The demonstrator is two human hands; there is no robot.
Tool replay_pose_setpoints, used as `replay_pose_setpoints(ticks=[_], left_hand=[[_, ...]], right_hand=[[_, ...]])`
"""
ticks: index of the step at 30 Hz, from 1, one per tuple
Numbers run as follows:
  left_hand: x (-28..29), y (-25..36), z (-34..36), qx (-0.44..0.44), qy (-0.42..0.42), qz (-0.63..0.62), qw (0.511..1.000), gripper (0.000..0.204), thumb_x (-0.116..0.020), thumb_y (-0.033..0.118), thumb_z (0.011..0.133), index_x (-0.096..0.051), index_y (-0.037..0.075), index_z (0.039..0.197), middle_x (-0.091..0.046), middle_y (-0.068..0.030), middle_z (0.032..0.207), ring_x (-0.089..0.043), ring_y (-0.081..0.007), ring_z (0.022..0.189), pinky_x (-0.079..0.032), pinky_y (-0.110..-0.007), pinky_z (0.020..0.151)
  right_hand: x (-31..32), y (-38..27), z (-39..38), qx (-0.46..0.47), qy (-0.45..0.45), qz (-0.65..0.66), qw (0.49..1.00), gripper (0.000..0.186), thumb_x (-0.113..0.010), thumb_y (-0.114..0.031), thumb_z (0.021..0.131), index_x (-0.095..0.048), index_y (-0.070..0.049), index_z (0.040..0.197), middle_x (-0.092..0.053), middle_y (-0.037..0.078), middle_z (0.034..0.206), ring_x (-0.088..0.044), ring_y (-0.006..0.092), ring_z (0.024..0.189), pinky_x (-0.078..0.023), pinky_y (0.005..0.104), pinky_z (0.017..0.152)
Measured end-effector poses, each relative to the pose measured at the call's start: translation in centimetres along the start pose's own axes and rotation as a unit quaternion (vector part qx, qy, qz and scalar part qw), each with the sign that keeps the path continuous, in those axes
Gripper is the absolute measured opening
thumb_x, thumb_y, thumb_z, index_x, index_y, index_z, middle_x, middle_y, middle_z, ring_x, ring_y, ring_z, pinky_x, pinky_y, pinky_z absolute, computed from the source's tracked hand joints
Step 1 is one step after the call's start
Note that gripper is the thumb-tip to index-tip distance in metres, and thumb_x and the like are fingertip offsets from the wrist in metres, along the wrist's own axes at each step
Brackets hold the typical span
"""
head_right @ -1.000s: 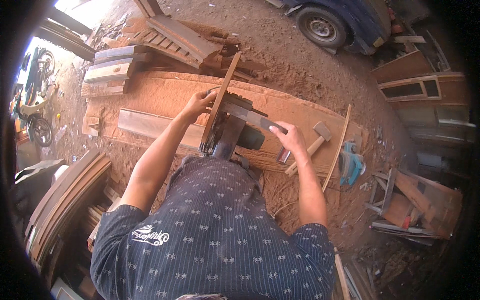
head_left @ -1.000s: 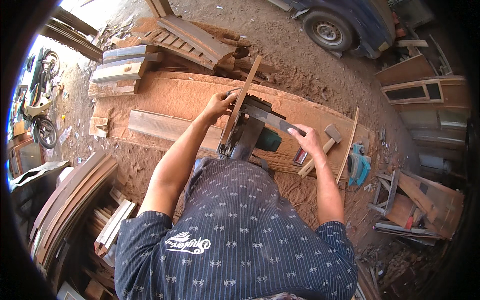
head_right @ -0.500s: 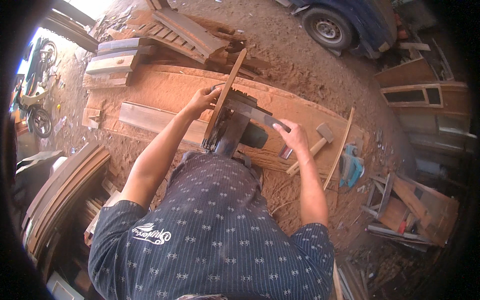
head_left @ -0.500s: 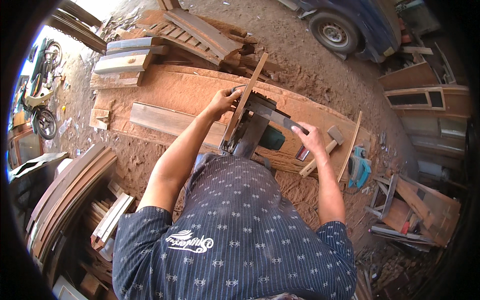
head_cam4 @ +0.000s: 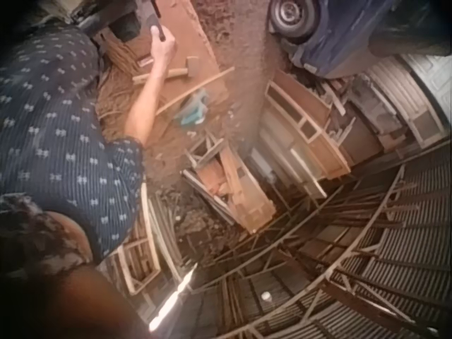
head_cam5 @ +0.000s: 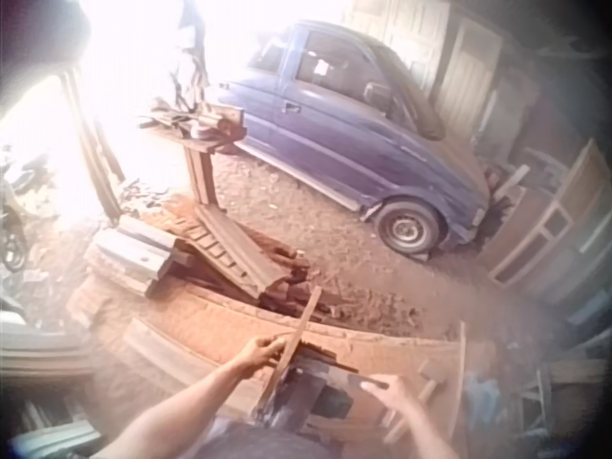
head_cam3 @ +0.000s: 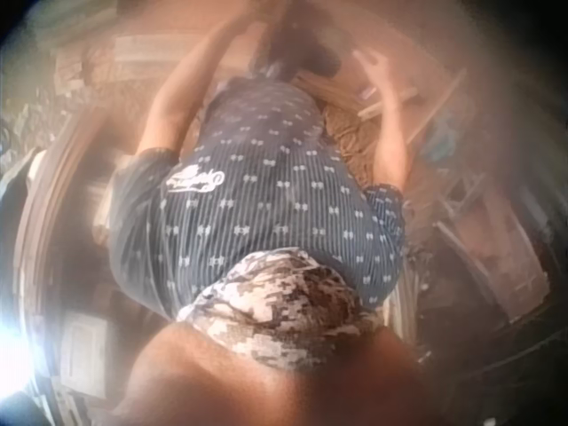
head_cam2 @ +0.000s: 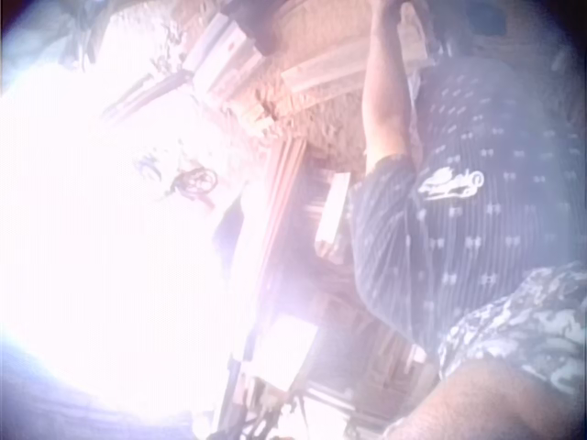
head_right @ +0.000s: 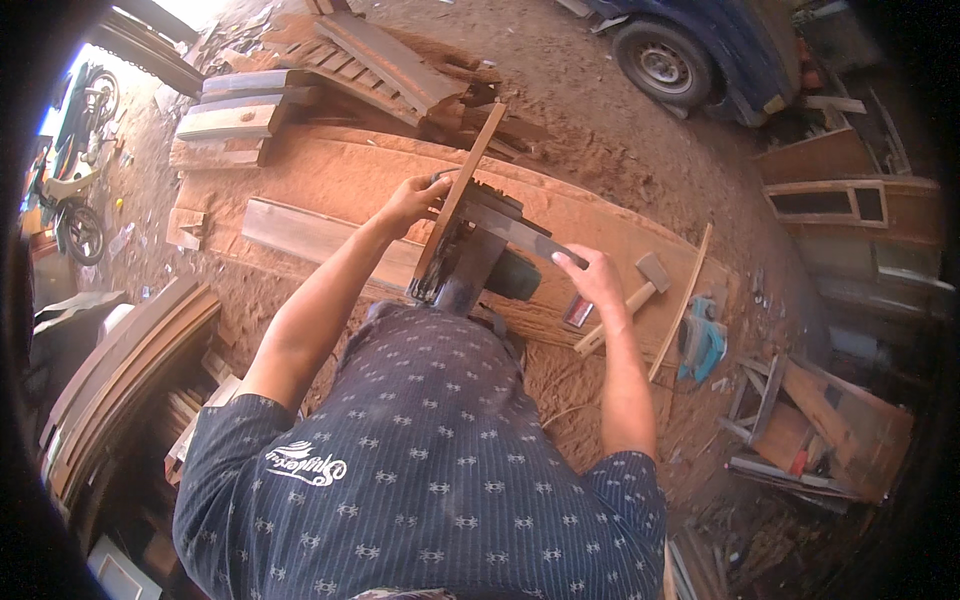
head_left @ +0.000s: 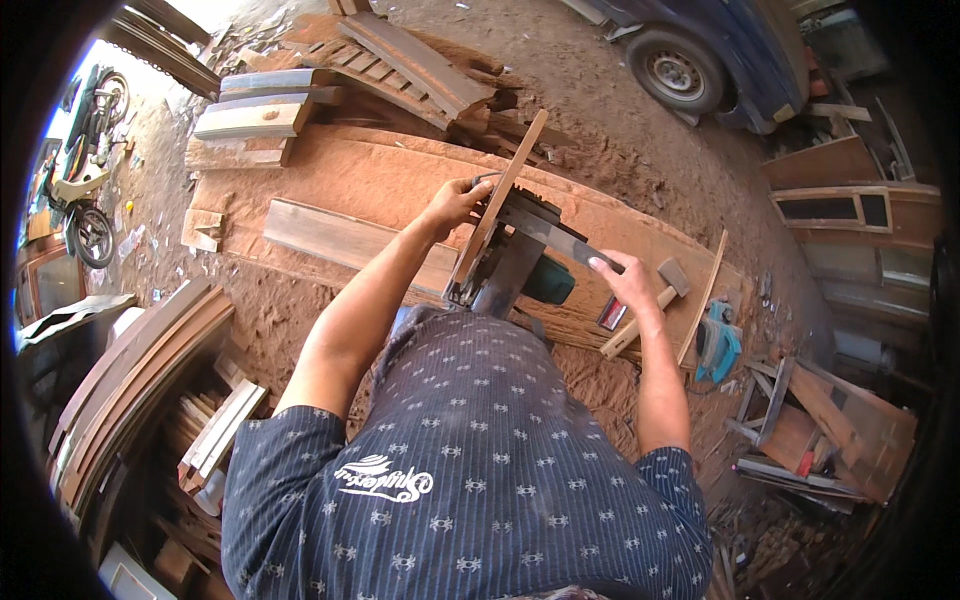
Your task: The person uses a circular saw to cut a long wooden plank into smaller pieces. They measure and mark the wood with a ruler and pencil before making several cuts, then stack the resulting pieces.
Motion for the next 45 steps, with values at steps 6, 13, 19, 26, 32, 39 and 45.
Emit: replay_pose_setpoints(ticks=[6,13,19,26,32,39,45], left_hand=[[0.4,-0.4,0.1,0.004,-0.012,-0.020,1.000,0.046,-0.055,0.041,0.105,-0.066,0.001,0.126,-0.070,-0.0079,0.106,-0.066,-0.0165,0.091,-0.055,-0.033,0.080],[0.3,-0.2,0.2,-0.002,-0.029,-0.027,0.999,0.043,-0.054,0.037,0.106,-0.063,0.007,0.135,-0.069,-0.0060,0.107,-0.065,-0.0148,0.090,-0.056,-0.032,0.076],[0.0,0.5,-0.4,0.013,-0.017,-0.024,0.999,0.042,-0.055,0.038,0.105,-0.065,0.003,0.127,-0.070,-0.0063,0.103,-0.065,-0.0137,0.087,-0.056,-0.032,0.075],[0.1,0.4,-0.2,0.012,-0.027,-0.023,0.999,0.043,-0.054,0.038,0.106,-0.064,0.005,0.131,-0.069,-0.0059,0.104,-0.065,-0.0137,0.087,-0.055,-0.032,0.077],[0.2,0.0,0.1,0.010,-0.035,-0.020,0.999,0.045,-0.052,0.039,0.107,-0.059,0.010,0.141,-0.069,-0.0068,0.108,-0.065,-0.0158,0.091,-0.056,-0.033,0.079],[0.0,0.0,0.0,-0.007,-0.026,-0.045,0.999,0.042,-0.055,0.038,0.105,-0.064,0.006,0.132,-0.071,-0.0085,0.105,-0.067,-0.0172,0.088,-0.057,-0.035,0.077],[0.2,0.1,-0.2,0.010,-0.029,-0.018,0.999,0.046,-0.051,0.040,0.107,-0.060,0.010,0.140,-0.069,-0.0082,0.113,-0.065,-0.0174,0.097,-0.055,-0.036,0.084]], right_hand=[[0.3,-1.6,-0.3,-0.022,0.006,0.004,1.000,0.040,-0.072,-0.042,0.090,-0.076,-0.008,0.111,-0.077,0.013,0.098,-0.073,0.0248,0.093,-0.054,0.0354,0.083],[1.1,-2.0,-0.2,-0.048,0.009,0.009,0.999,0.039,-0.073,-0.042,0.090,-0.076,-0.009,0.111,-0.077,0.009,0.091,-0.072,0.0171,0.086,-0.054,0.0326,0.079],[1.0,-2.5,-0.3,-0.033,0.006,-0.009,0.999,0.039,-0.073,-0.043,0.089,-0.077,-0.010,0.111,-0.077,0.009,0.092,-0.072,0.0196,0.088,-0.054,0.0334,0.080],[0.4,-1.4,-0.3,-0.031,-0.012,0.010,0.999,0.044,-0.073,-0.045,0.091,-0.076,-0.007,0.113,-0.077,0.010,0.098,-0.069,0.0181,0.092,-0.052,0.0330,0.086],[0.1,-0.7,-0.1,-0.028,-0.016,0.029,0.999,0.043,-0.074,-0.042,0.090,-0.075,-0.005,0.114,-0.077,0.009,0.098,-0.069,0.0164,0.093,-0.052,0.0314,0.086],[-0.3,0.0,-0.2,-0.005,0.013,0.038,0.999,0.040,-0.074,-0.040,0.091,-0.076,-0.006,0.111,-0.076,0.007,0.092,-0.067,0.0140,0.088,-0.052,0.0311,0.082],[0.1,-0.6,-0.2,-0.017,0.001,0.016,1.000,0.040,-0.074,-0.040,0.090,-0.076,-0.006,0.110,-0.076,0.007,0.091,-0.068,0.0145,0.087,-0.052,0.0316,0.081]])
Point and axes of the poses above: each hand's wrist, its own z-axis towards the middle knuckle, its own x-axis out of the back of the hand, y = z × x, the point moved 2 cm from there along z, towards the middle knuckle
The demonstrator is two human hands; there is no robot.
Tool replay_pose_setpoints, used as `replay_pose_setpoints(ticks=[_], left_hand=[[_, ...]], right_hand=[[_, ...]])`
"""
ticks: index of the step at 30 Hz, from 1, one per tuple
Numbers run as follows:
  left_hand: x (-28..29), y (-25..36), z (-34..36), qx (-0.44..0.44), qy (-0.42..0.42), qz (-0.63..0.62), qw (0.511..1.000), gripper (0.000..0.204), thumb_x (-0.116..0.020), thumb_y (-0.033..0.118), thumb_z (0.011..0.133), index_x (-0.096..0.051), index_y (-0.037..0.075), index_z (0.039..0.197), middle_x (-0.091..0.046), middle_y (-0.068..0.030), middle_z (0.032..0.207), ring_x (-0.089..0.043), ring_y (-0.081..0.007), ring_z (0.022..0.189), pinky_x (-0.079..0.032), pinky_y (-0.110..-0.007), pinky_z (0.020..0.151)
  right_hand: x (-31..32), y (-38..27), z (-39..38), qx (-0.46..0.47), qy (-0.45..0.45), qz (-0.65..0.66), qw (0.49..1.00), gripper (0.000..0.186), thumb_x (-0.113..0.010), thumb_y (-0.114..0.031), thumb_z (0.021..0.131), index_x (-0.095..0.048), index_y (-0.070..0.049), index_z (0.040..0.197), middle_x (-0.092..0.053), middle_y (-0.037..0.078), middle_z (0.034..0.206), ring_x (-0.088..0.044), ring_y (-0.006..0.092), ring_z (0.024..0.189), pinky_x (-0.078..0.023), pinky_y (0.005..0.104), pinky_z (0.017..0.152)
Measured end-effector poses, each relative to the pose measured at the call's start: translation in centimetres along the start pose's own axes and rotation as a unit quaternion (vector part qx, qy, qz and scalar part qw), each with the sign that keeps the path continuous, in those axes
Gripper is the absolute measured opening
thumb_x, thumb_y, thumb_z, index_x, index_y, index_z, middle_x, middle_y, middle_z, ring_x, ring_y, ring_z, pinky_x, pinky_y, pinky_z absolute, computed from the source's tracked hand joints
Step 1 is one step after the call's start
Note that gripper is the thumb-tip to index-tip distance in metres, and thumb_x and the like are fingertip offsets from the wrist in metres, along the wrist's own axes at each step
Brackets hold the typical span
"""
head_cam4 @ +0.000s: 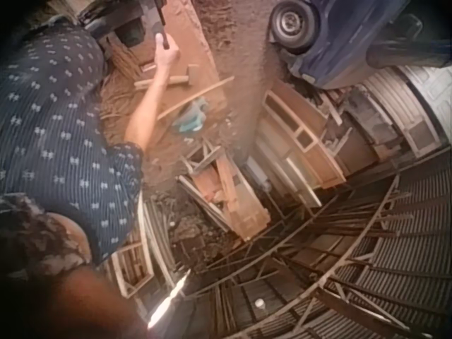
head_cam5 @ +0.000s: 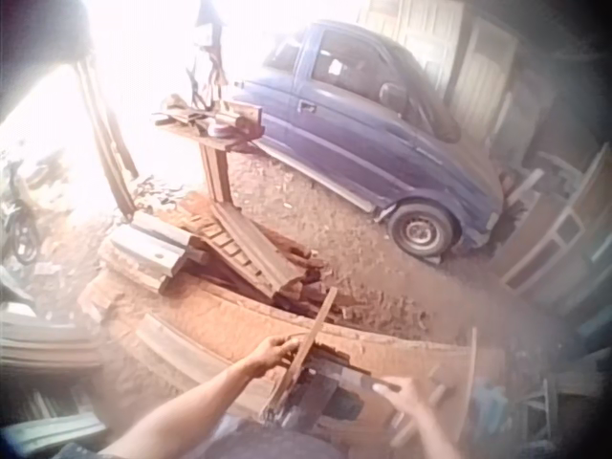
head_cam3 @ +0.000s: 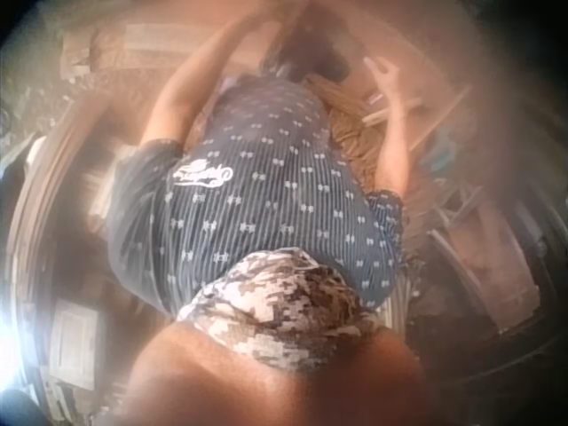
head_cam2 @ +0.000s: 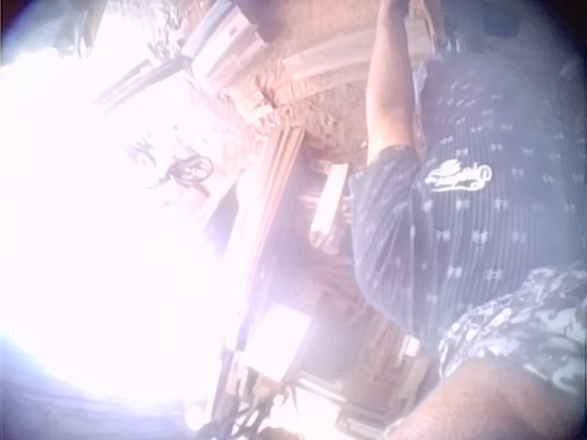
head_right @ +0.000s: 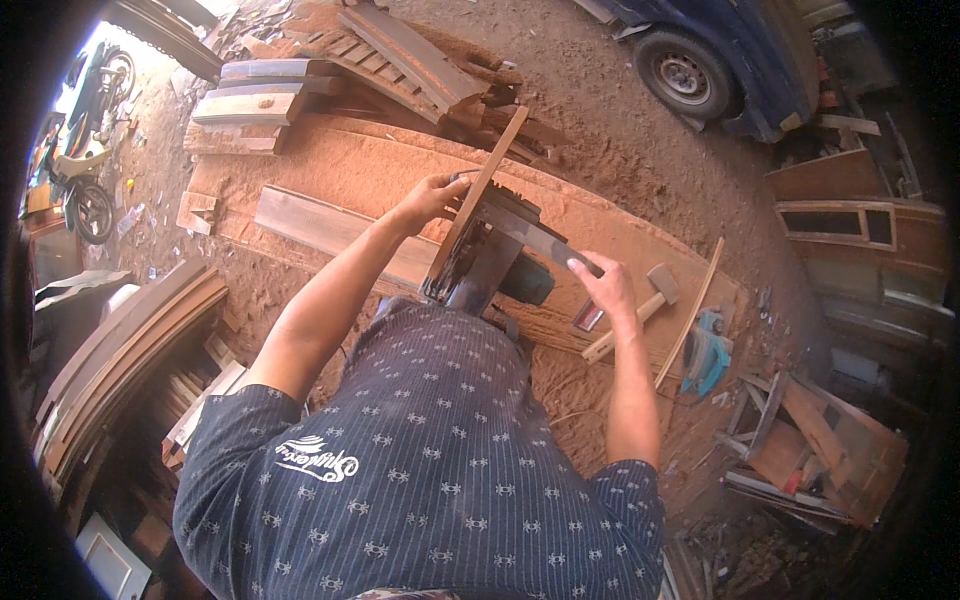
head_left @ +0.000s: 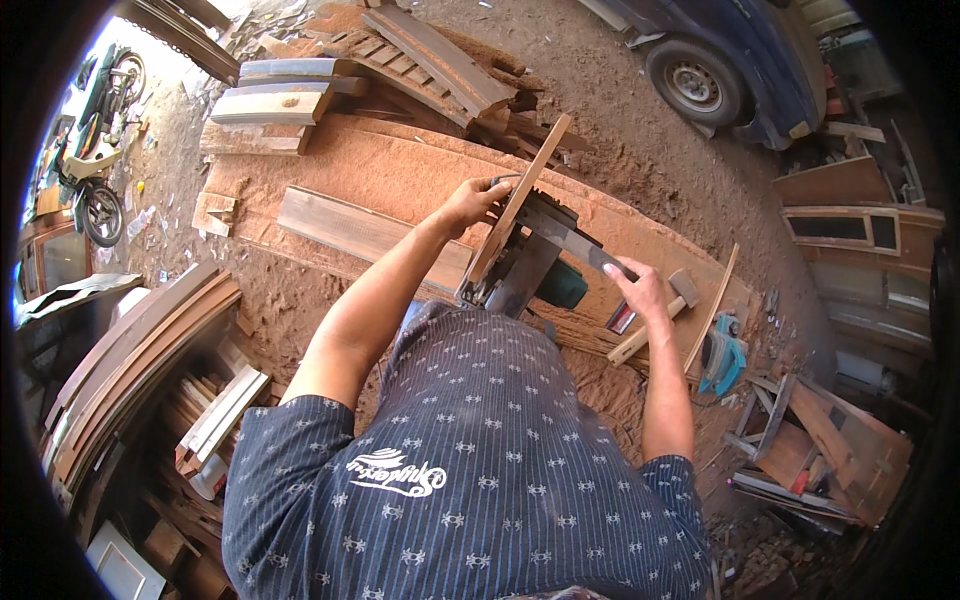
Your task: The person uses a circular saw to cut a long wooden plank into smaller pieces. They measure and mark the wood with a ruler and pencil before making several cuts, then stack the resulting pieces.
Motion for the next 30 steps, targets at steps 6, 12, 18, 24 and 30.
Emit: replay_pose_setpoints(ticks=[6,12,18,24,30], left_hand=[[-0.1,0.1,0.0,-0.012,0.020,-0.015,1.000,0.041,-0.057,0.037,0.105,-0.065,0.008,0.133,-0.071,-0.0069,0.101,-0.068,-0.0163,0.085,-0.058,-0.036,0.075],[0.0,0.0,-0.1,-0.004,0.018,-0.011,1.000,0.044,-0.055,0.038,0.105,-0.064,0.005,0.133,-0.070,-0.0073,0.104,-0.067,-0.0164,0.090,-0.057,-0.036,0.079],[-0.1,0.3,-0.3,-0.008,0.007,-0.003,1.000,0.047,-0.053,0.040,0.106,-0.062,0.004,0.134,-0.070,-0.0080,0.112,-0.066,-0.0180,0.099,-0.055,-0.037,0.087],[-0.2,0.4,-0.4,-0.004,0.010,0.002,1.000,0.047,-0.053,0.041,0.106,-0.063,0.004,0.133,-0.070,-0.0074,0.109,-0.066,-0.0176,0.097,-0.055,-0.037,0.087],[-0.1,0.2,-0.3,-0.014,0.024,-0.011,1.000,0.041,-0.055,0.036,0.105,-0.065,0.004,0.129,-0.072,-0.0082,0.102,-0.069,-0.0175,0.085,-0.058,-0.036,0.075]], right_hand=[[0.4,-0.7,0.0,0.006,0.002,-0.007,1.000,0.042,-0.074,-0.042,0.088,-0.076,-0.006,0.111,-0.077,0.015,0.098,-0.074,0.0246,0.092,-0.055,0.0348,0.083],[0.3,-0.8,0.0,-0.006,-0.005,-0.005,1.000,0.044,-0.074,-0.043,0.088,-0.076,-0.007,0.112,-0.077,0.014,0.099,-0.074,0.0236,0.092,-0.055,0.0338,0.084],[0.1,0.2,0.2,-0.002,-0.002,-0.005,1.000,0.045,-0.075,-0.045,0.087,-0.076,-0.007,0.112,-0.077,0.014,0.101,-0.074,0.0244,0.094,-0.055,0.0342,0.085],[0.2,-0.2,0.1,0.006,-0.003,-0.002,1.000,0.043,-0.075,-0.043,0.087,-0.076,-0.007,0.111,-0.077,0.014,0.101,-0.074,0.0241,0.094,-0.055,0.0338,0.084],[0.3,-0.7,0.1,0.011,-0.003,-0.012,1.000,0.042,-0.075,-0.043,0.088,-0.076,-0.007,0.110,-0.077,0.014,0.098,-0.074,0.0239,0.091,-0.055,0.0339,0.083]])
Point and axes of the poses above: each hand's wrist, its own z-axis towards the middle knuckle, its own x-axis out of the back of the hand, y = z × x, the point moved 2 cm from there along z, towards the middle knuckle
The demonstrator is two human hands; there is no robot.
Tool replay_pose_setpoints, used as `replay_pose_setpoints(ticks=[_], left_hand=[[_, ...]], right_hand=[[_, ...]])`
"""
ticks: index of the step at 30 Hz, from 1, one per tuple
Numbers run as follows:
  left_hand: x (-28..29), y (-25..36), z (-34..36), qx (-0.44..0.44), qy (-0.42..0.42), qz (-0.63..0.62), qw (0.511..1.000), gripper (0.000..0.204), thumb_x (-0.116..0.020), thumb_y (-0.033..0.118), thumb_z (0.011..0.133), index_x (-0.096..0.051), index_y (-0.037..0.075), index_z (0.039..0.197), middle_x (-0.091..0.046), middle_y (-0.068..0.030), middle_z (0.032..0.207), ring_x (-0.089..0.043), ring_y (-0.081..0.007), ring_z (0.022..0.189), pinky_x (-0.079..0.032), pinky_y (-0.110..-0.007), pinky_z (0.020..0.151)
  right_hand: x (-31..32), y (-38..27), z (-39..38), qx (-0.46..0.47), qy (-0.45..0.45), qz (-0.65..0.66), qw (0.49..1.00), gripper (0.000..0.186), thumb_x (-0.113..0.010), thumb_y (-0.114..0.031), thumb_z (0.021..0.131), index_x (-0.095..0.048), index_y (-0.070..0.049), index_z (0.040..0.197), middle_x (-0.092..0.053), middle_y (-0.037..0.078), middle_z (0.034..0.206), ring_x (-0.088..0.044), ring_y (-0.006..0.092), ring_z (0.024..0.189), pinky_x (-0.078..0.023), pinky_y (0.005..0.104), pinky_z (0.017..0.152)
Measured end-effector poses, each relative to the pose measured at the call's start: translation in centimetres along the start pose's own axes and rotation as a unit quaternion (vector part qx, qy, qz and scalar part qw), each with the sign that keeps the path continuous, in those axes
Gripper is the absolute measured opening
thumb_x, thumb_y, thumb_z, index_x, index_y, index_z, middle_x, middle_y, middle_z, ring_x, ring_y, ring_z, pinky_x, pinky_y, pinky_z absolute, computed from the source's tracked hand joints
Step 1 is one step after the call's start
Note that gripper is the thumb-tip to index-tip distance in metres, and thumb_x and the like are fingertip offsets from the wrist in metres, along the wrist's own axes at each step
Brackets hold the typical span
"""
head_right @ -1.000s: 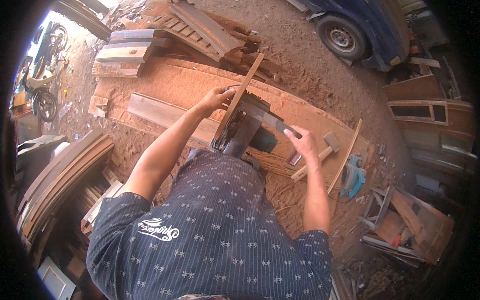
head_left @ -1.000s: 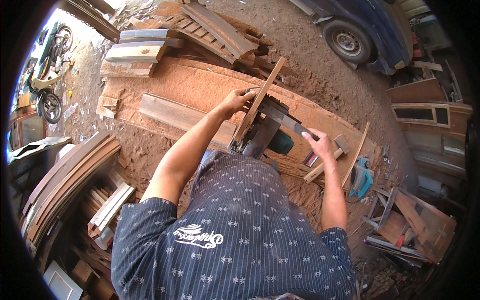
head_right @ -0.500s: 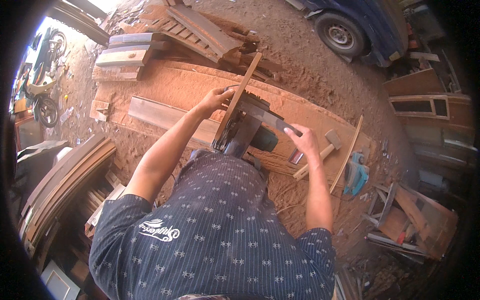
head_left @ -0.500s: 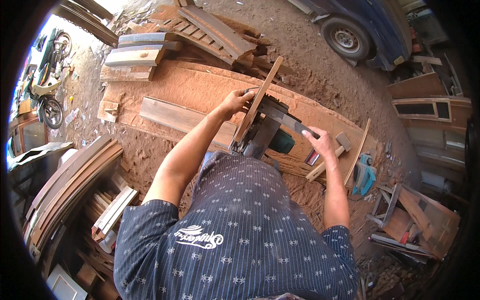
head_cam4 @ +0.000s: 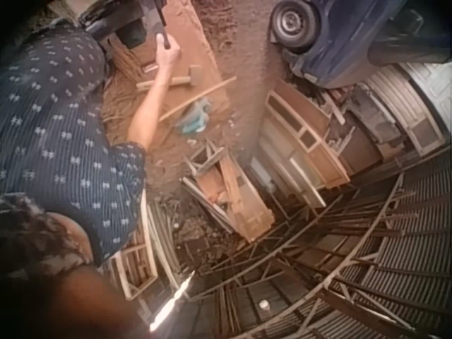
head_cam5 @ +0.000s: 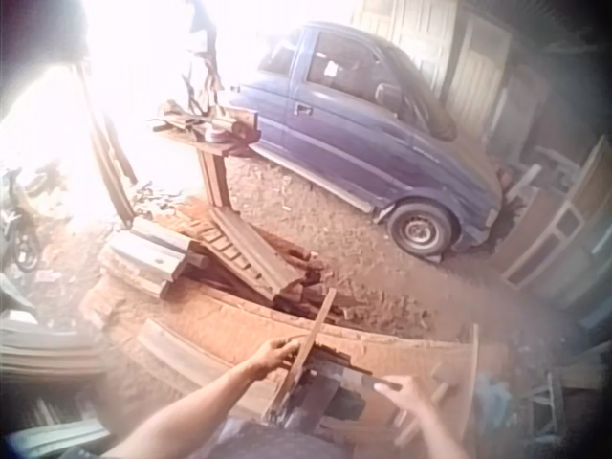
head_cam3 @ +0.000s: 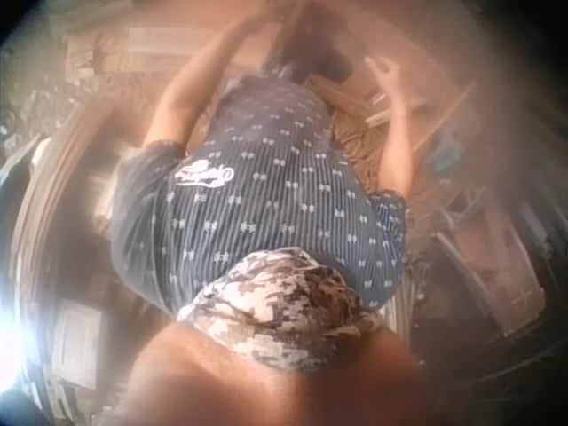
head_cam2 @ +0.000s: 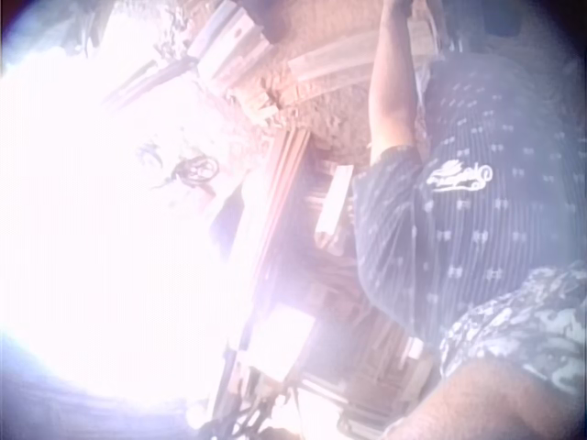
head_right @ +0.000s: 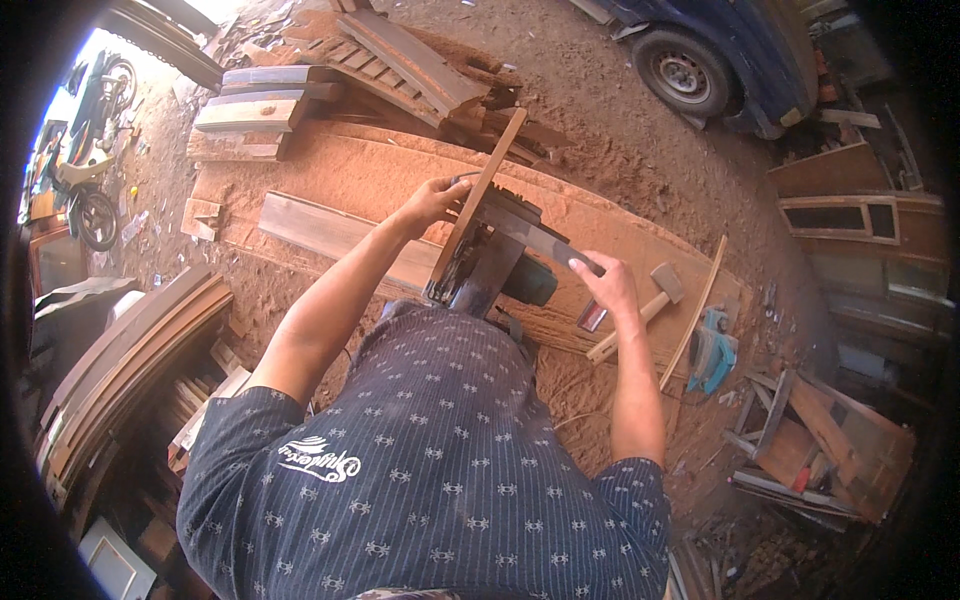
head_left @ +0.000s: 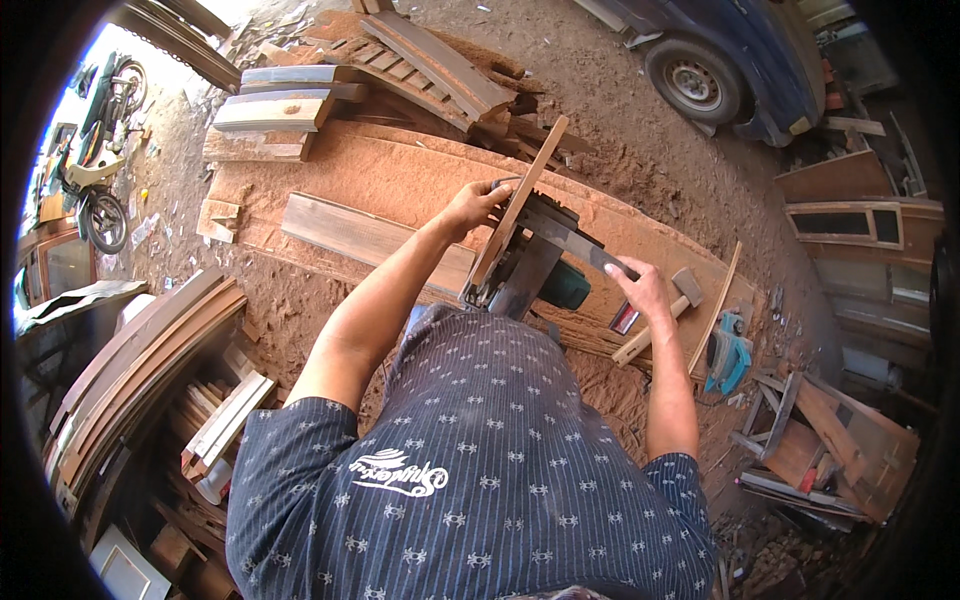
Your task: The person uses a circular saw to cut a long wooden plank into smaller pieces. They measure and mark the wood with a ruler and pencil before making several cuts, then stack the resulting pieces.
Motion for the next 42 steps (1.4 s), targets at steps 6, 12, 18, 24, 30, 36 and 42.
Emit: replay_pose_setpoints(ticks=[6,12,18,24,30,36,42], left_hand=[[0.0,0.0,-0.1,-0.011,-0.005,-0.005,1.000,0.044,-0.056,0.037,0.105,-0.063,0.003,0.131,-0.072,-0.0088,0.103,-0.070,-0.0182,0.087,-0.058,-0.036,0.075],[0.0,0.0,0.1,-0.002,-0.002,0.003,1.000,0.043,-0.055,0.037,0.105,-0.064,0.003,0.131,-0.072,-0.0084,0.101,-0.069,-0.0179,0.086,-0.058,-0.036,0.076],[0.1,-0.6,0.4,-0.007,0.001,-0.007,1.000,0.042,-0.056,0.037,0.105,-0.066,0.002,0.126,-0.071,-0.0074,0.097,-0.068,-0.0168,0.083,-0.058,-0.036,0.075],[0.5,-1.5,0.9,0.000,-0.007,0.010,1.000,0.045,-0.055,0.041,0.105,-0.065,0.002,0.125,-0.070,-0.0069,0.105,-0.066,-0.0160,0.093,-0.056,-0.034,0.081],[0.3,-2.0,0.9,-0.015,0.014,0.017,1.000,0.045,-0.055,0.040,0.105,-0.064,0.001,0.126,-0.070,-0.0077,0.106,-0.066,-0.0167,0.093,-0.056,-0.035,0.082],[0.0,-1.7,0.6,-0.024,0.015,0.018,0.999,0.047,-0.054,0.039,0.105,-0.063,0.000,0.129,-0.070,-0.0086,0.109,-0.067,-0.0175,0.095,-0.056,-0.035,0.083],[0.0,-1.7,0.6,-0.019,0.021,0.010,1.000,0.044,-0.054,0.037,0.106,-0.064,0.000,0.127,-0.070,-0.0075,0.109,-0.066,-0.0172,0.095,-0.056,-0.035,0.083]], right_hand=[[-0.1,0.2,0.0,-0.009,-0.002,0.000,1.000,0.040,-0.075,-0.042,0.088,-0.076,-0.008,0.110,-0.077,0.013,0.097,-0.074,0.0237,0.090,-0.055,0.0341,0.081],[0.0,0.2,0.1,-0.009,-0.004,-0.008,1.000,0.040,-0.075,-0.042,0.088,-0.077,-0.008,0.109,-0.077,0.013,0.096,-0.074,0.0236,0.089,-0.055,0.0344,0.081],[-0.3,0.8,0.2,-0.005,0.007,-0.002,1.000,0.042,-0.076,-0.044,0.087,-0.077,-0.009,0.109,-0.077,0.014,0.092,-0.074,0.0234,0.087,-0.056,0.0350,0.079],[-0.3,0.6,0.2,-0.014,-0.006,-0.008,1.000,0.041,-0.074,-0.041,0.090,-0.076,-0.006,0.110,-0.076,0.010,0.092,-0.070,0.0190,0.088,-0.053,0.0340,0.082],[-0.4,0.6,0.2,-0.019,-0.010,-0.010,1.000,0.040,-0.073,-0.041,0.090,-0.076,-0.006,0.111,-0.075,0.009,0.090,-0.069,0.0182,0.086,-0.053,0.0335,0.080],[-0.4,0.7,0.2,-0.010,0.000,0.008,1.000,0.039,-0.075,-0.042,0.087,-0.077,-0.009,0.109,-0.076,0.013,0.091,-0.073,0.0232,0.084,-0.055,0.0340,0.078],[-0.2,0.2,0.2,-0.005,0.000,0.007,1.000,0.040,-0.075,-0.041,0.088,-0.076,-0.007,0.109,-0.076,0.013,0.092,-0.073,0.0241,0.085,-0.055,0.0340,0.079]])
Point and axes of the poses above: each hand's wrist, its own z-axis towards the middle knuckle, its own x-axis out of the back of the hand, y = z × x, the point moved 2 cm from there along z, towards the middle knuckle
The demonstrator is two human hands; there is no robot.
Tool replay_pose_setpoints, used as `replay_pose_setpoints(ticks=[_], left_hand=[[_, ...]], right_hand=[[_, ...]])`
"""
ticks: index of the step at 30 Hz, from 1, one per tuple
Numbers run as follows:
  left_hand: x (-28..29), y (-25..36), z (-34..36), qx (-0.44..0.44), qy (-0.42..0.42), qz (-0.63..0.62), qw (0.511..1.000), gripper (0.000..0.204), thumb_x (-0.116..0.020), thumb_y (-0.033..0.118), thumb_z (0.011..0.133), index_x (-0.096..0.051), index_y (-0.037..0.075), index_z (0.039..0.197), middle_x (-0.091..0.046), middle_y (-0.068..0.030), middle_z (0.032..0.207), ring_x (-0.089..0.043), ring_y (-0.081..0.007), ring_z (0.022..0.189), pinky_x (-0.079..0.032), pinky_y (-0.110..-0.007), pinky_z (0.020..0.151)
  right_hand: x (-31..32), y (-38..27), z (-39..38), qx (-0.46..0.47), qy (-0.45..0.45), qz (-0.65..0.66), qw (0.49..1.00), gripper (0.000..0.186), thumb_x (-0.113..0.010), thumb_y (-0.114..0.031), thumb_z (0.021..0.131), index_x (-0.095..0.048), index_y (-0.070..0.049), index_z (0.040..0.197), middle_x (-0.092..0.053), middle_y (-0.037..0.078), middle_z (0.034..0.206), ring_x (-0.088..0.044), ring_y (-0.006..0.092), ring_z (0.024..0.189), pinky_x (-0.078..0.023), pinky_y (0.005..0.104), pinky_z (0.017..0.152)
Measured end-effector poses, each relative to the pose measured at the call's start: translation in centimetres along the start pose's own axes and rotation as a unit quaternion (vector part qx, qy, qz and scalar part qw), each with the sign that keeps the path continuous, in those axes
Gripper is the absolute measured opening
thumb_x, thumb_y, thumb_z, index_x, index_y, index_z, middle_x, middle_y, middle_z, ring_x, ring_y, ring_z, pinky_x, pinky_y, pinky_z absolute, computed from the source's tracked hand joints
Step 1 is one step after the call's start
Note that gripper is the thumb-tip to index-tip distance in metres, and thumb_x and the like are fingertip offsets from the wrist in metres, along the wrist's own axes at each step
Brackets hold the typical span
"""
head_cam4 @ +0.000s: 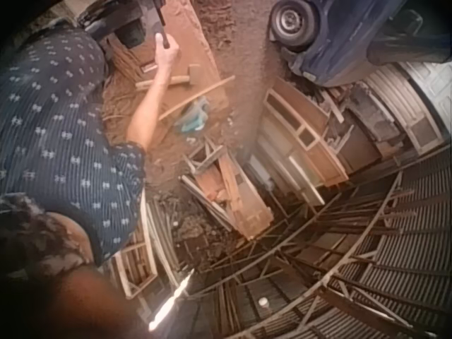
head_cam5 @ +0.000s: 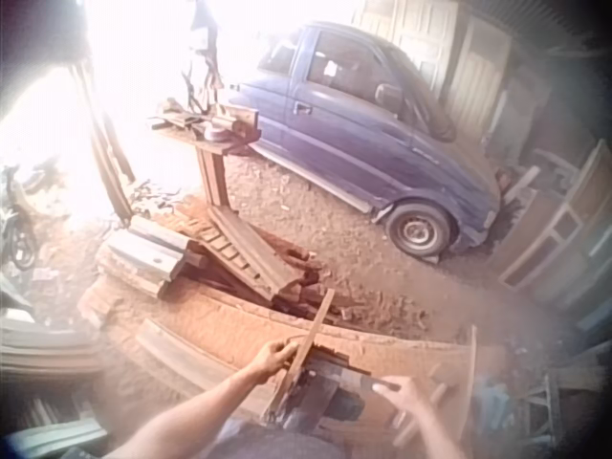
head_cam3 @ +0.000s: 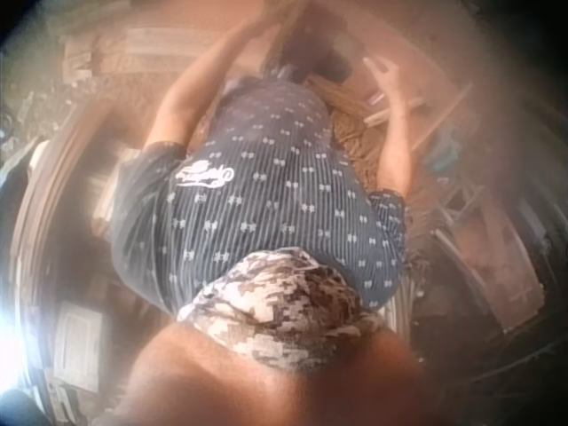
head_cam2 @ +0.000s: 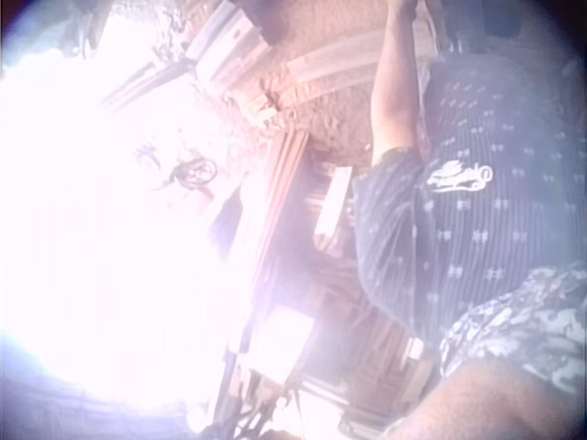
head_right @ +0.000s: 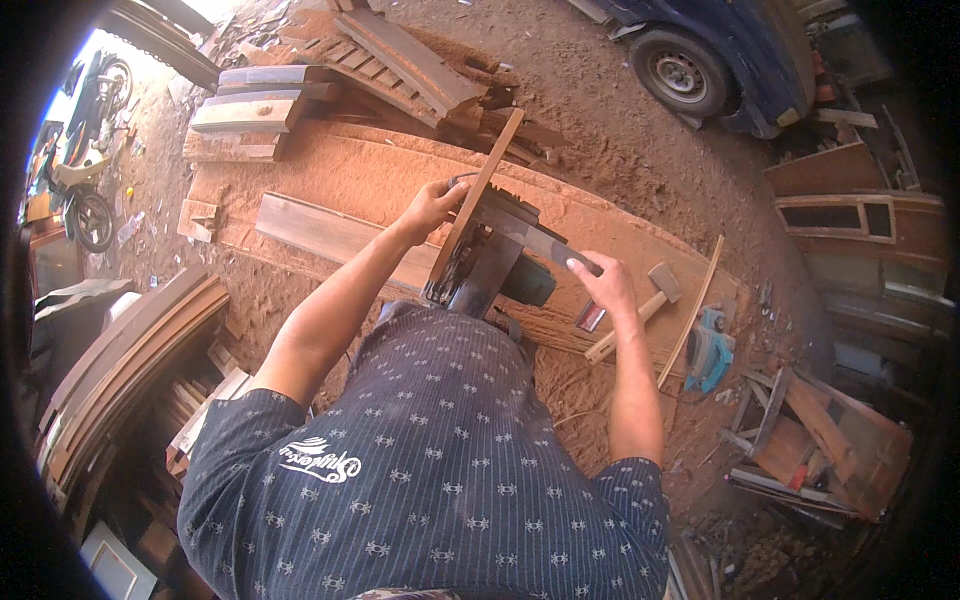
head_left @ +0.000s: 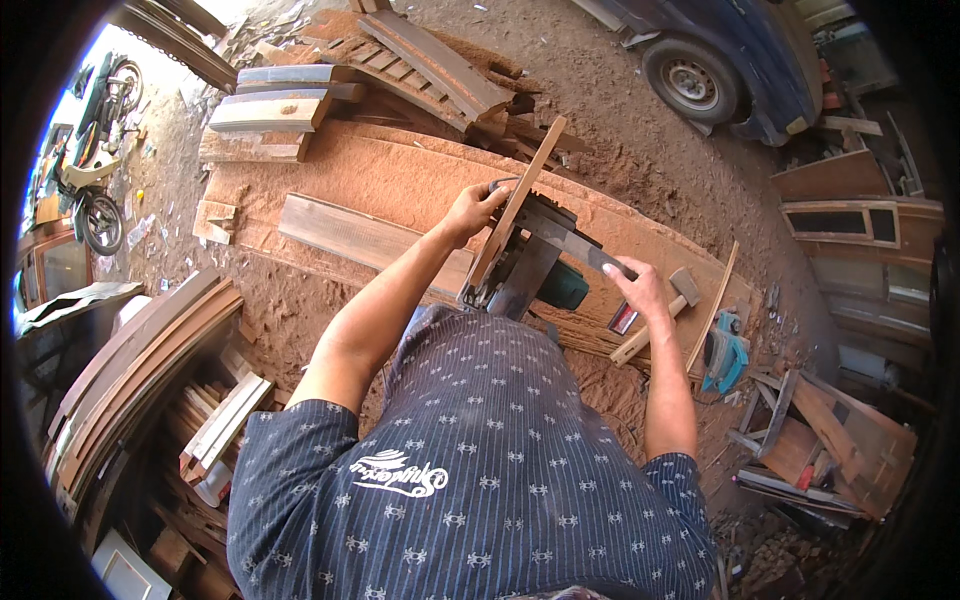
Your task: The person uses a circular saw to cut a long wooden plank into smaller pieces. They measure and mark the wood with a ruler and pencil before making several cuts, then stack the resulting pieces.
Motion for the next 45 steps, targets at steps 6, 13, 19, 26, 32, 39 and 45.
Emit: replay_pose_setpoints(ticks=[6,13,19,26,32,39,45], left_hand=[[0.12,-0.25,0.08,-0.004,-0.001,0.001,1.000,0.044,-0.055,0.037,0.105,-0.064,0.000,0.128,-0.070,-0.0068,0.109,-0.066,-0.0166,0.097,-0.056,-0.035,0.084],[-0.22,0.14,-0.17,-0.022,0.016,-0.013,1.000,0.043,-0.056,0.036,0.105,-0.066,0.000,0.125,-0.071,-0.0067,0.100,-0.065,-0.0148,0.085,-0.055,-0.034,0.077],[-0.12,0.36,-0.17,-0.005,-0.003,0.002,1.000,0.046,-0.054,0.038,0.106,-0.063,0.000,0.129,-0.070,-0.0099,0.108,-0.066,-0.0175,0.095,-0.055,-0.035,0.084],[-0.03,0.27,-0.12,-0.005,-0.003,-0.007,1.000,0.045,-0.055,0.038,0.105,-0.064,0.000,0.126,-0.070,-0.0080,0.107,-0.066,-0.0165,0.094,-0.055,-0.035,0.083],[0.04,0.10,-0.02,0.000,-0.006,-0.005,1.000,0.045,-0.055,0.040,0.105,-0.064,0.001,0.127,-0.071,-0.0073,0.108,-0.066,-0.0165,0.094,-0.055,-0.034,0.083],[0.07,0.50,-0.25,-0.002,-0.011,-0.005,1.000,0.045,-0.055,0.040,0.105,-0.065,0.001,0.125,-0.071,-0.0079,0.107,-0.066,-0.0171,0.094,-0.055,-0.035,0.082],[0.35,-0.19,0.27,-0.003,-0.012,-0.004,1.000,0.045,-0.055,0.040,0.105,-0.066,0.001,0.123,-0.070,-0.0086,0.106,-0.066,-0.0172,0.093,-0.056,-0.035,0.082]], right_hand=[[0.10,-0.54,-0.11,0.002,0.000,-0.017,1.000,0.040,-0.074,-0.040,0.090,-0.075,-0.006,0.110,-0.075,0.009,0.088,-0.070,0.0180,0.083,-0.053,0.0337,0.078],[-0.10,-0.10,-0.07,-0.001,-0.002,-0.004,1.000,0.040,-0.074,-0.041,0.090,-0.075,-0.006,0.110,-0.075,0.008,0.087,-0.068,0.0159,0.082,-0.053,0.0330,0.077],[-0.06,0.00,-0.04,-0.004,-0.001,-0.015,1.000,0.040,-0.074,-0.041,0.090,-0.075,-0.006,0.110,-0.075,0.008,0.087,-0.069,0.0163,0.082,-0.053,0.0333,0.078],[-0.05,-0.20,-0.14,-0.006,0.000,-0.017,1.000,0.041,-0.074,-0.042,0.090,-0.075,-0.007,0.111,-0.075,0.009,0.088,-0.069,0.0174,0.083,-0.053,0.0338,0.078],[0.04,-0.49,-0.22,-0.018,-0.007,-0.019,1.000,0.041,-0.074,-0.042,0.090,-0.075,-0.007,0.111,-0.075,0.009,0.090,-0.070,0.0181,0.085,-0.053,0.0341,0.079],[0.06,-0.67,-0.24,-0.007,-0.001,-0.027,1.000,0.041,-0.074,-0.040,0.090,-0.075,-0.005,0.110,-0.075,0.011,0.091,-0.070,0.0183,0.086,-0.053,0.0340,0.080],[-0.17,-0.03,-0.04,0.001,0.006,-0.012,1.000,0.038,-0.075,-0.041,0.088,-0.077,-0.009,0.109,-0.076,0.013,0.092,-0.073,0.0237,0.086,-0.055,0.0353,0.079]])
Point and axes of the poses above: each hand's wrist, its own z-axis towards the middle knuckle, its own x-axis out of the back of the hand, y = z × x, the point moved 2 cm from there along z, towards the middle knuckle
